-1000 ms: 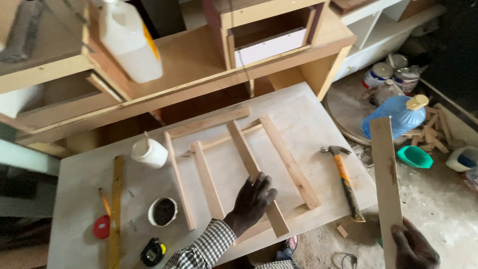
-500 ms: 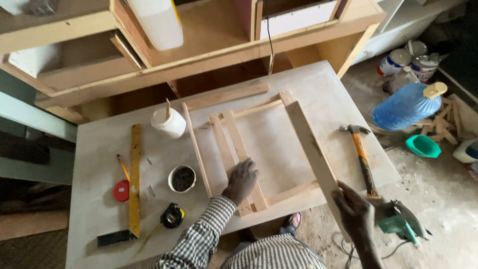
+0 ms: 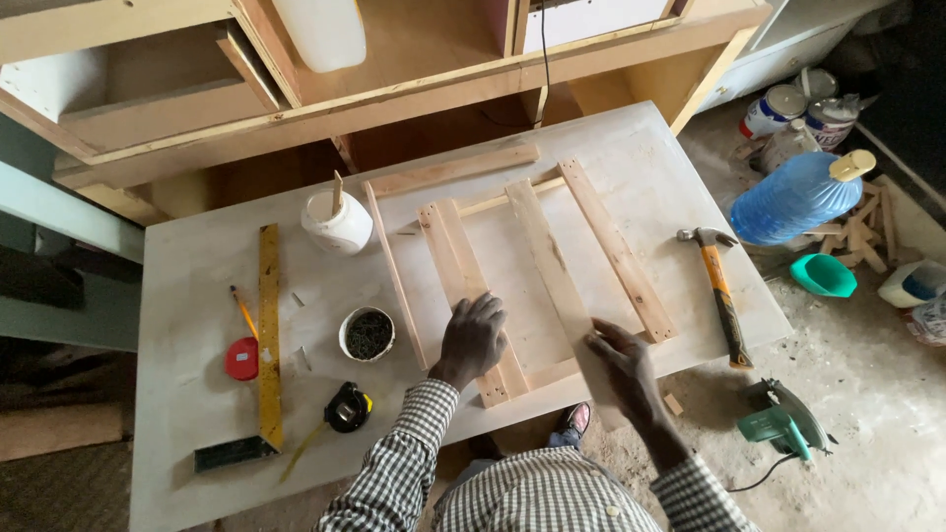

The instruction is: The person assembles a wooden frame on a workbench. They use a hammer to drive nails into the wooden pieces to join them together. The person also applies glue to a wooden plank before attaching it to the frame.

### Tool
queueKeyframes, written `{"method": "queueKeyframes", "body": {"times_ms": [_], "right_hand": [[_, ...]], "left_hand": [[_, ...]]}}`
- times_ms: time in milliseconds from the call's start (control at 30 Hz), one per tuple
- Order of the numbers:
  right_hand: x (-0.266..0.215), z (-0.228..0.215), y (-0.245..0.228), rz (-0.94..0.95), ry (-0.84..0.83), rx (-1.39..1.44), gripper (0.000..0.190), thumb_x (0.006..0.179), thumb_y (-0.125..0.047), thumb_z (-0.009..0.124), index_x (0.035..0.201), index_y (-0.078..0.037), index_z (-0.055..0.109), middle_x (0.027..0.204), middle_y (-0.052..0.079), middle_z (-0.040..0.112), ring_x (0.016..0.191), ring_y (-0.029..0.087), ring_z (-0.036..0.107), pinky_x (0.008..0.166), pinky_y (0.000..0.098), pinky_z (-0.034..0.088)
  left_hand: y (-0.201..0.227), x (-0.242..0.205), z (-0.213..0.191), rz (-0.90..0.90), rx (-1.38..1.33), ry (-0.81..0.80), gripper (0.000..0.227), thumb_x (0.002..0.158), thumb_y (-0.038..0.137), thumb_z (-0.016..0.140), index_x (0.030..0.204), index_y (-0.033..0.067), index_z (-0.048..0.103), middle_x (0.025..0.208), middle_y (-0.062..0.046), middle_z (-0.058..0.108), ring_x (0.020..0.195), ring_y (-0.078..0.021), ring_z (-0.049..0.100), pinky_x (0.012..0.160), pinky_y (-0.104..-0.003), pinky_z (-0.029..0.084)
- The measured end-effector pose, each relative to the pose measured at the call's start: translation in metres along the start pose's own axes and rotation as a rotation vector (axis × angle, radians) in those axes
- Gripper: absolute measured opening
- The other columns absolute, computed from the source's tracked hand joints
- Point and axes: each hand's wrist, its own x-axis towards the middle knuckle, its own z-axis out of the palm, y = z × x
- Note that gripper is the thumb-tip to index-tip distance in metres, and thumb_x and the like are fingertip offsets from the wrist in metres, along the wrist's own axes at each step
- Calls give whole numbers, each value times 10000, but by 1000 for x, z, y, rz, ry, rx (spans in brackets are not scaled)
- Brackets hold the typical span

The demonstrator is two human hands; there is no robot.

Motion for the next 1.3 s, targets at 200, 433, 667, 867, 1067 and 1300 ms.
{"method": "queueKeyframes", "body": {"times_ms": [200, 433, 667, 867, 1067, 1300], "right_hand": [[12, 38, 12, 90, -32, 106, 333, 742, -152, 624, 1052, -30, 615, 751, 116, 615, 670, 176, 570, 598, 303, 493], [43, 76, 32, 31, -118, 13, 336, 729, -157, 628, 1052, -66, 624, 718, 86, 613, 637, 160, 574, 561, 291, 492], [61, 86, 34, 67, -132, -13, 329, 733, -174, 618, 1046, -72, 623, 728, 91, 610, 651, 172, 570, 582, 307, 487], [80, 86, 66, 75, -137, -69, 333, 718, -181, 634, 1042, -101, 631, 716, 75, 608, 630, 158, 571, 563, 293, 488], [89, 82, 85, 51, -202, -9, 359, 722, -209, 660, 1058, -88, 623, 711, 78, 604, 632, 147, 549, 581, 297, 482], [73, 88, 58, 80, -180, 40, 332, 728, -171, 650, 1048, -86, 623, 698, 76, 600, 598, 151, 564, 566, 287, 492]], "left_hand": [[6, -9, -5, -67, -127, 204, 284, 773, 143, 472, 1031, 102, 582, 1138, -79, 557, 1162, -223, 448, 970, -430, 289], [3, -13, 4, -126, -276, 405, 296, 743, 85, 516, 1031, 63, 577, 1100, -131, 556, 1108, -266, 488, 976, -382, 333], [1, -14, 5, -166, -347, 341, 279, 780, 119, 474, 1050, 71, 523, 1074, -105, 520, 1134, -249, 463, 1027, -375, 272], [2, -13, 2, -169, -406, 351, 185, 780, 115, 500, 964, 94, 479, 1030, -93, 511, 1131, -276, 457, 1018, -408, 279], [0, -12, 3, -157, -430, 410, 169, 752, 89, 525, 914, 103, 482, 998, -95, 522, 1095, -276, 478, 999, -395, 314], [0, -12, 9, -138, -385, 436, 200, 735, 95, 531, 925, 117, 472, 1004, -88, 515, 1080, -267, 485, 981, -391, 335]]}}
